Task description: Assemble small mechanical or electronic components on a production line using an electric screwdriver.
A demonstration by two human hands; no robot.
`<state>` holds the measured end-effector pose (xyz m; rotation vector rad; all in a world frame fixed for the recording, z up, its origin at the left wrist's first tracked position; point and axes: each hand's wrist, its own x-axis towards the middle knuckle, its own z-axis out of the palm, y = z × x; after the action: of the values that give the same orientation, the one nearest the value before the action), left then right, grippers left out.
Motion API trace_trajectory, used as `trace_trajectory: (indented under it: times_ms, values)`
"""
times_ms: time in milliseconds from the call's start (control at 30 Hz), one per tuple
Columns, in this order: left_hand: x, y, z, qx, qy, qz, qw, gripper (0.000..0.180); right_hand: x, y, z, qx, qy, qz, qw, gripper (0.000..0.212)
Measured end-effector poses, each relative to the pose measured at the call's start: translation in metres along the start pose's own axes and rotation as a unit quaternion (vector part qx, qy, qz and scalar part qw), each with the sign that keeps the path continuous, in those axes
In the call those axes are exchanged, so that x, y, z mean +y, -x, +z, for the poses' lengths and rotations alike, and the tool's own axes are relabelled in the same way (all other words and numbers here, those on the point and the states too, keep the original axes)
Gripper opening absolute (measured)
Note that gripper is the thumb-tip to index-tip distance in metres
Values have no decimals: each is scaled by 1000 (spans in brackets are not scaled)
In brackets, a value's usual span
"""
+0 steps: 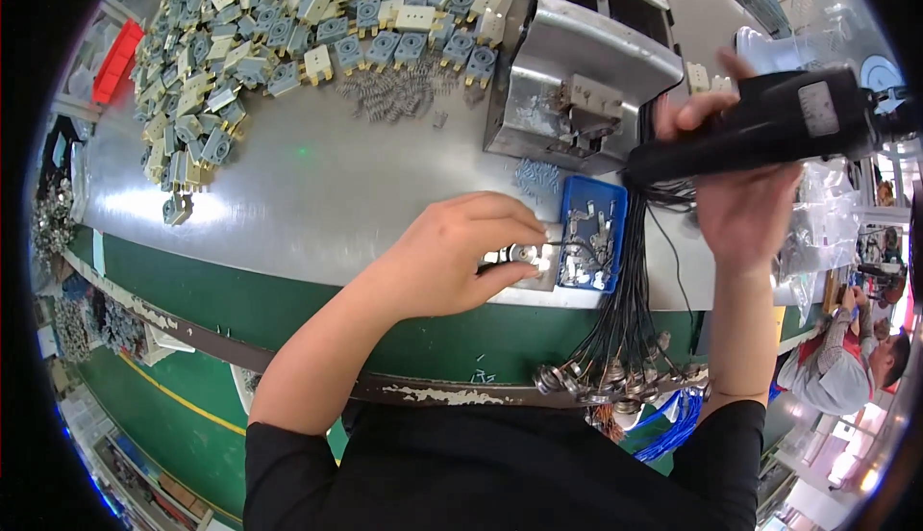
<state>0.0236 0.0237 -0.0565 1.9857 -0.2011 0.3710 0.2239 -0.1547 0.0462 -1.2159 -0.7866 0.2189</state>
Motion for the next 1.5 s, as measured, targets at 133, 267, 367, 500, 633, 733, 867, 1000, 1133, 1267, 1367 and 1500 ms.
trace_trajectory:
  times_ms: [133,267,367,500,633,733,867,1000,1133,1267,1367,1500]
  values:
    - [3,0,0,-12,-5,-12,1000,32,12,-16,-5,-212,-127,63,967,101]
    - [5,3,-1,-9,-5,-20,1000,34,-4,-33,33,-64,-22,63,996,106]
    - [6,1,-2,-12,-5,-21,1000,33,-5,-48,40,16,-46,-5,999,102]
    - [4,0,-1,-12,4,-21,1000,32,5,-49,43,36,-28,-19,999,103]
    - [4,0,-2,-11,2,-21,1000,32,10,-49,56,30,29,-20,999,107]
    - [4,-1,-2,-11,5,-17,1000,32,13,-46,56,21,19,-30,999,108]
    - [2,0,-2,-5,-1,-12,1000,31,14,-45,57,24,5,-25,999,108]
    - [3,0,-1,-5,-2,-13,1000,31,16,-45,57,32,21,-27,999,108]
    - [3,2,0,-3,-1,-8,1000,31,16,-43,59,27,11,-23,999,107]
    - [3,3,1,-5,0,-7,1000,32,15,-41,59,10,15,-31,999,106]
    - [3,3,0,-7,-2,-9,1000,32,10,-37,63,-9,52,-16,998,108]
    - [1,2,-1,-5,-2,-16,1000,32,-10,-13,66,-78,-83,99,989,120]
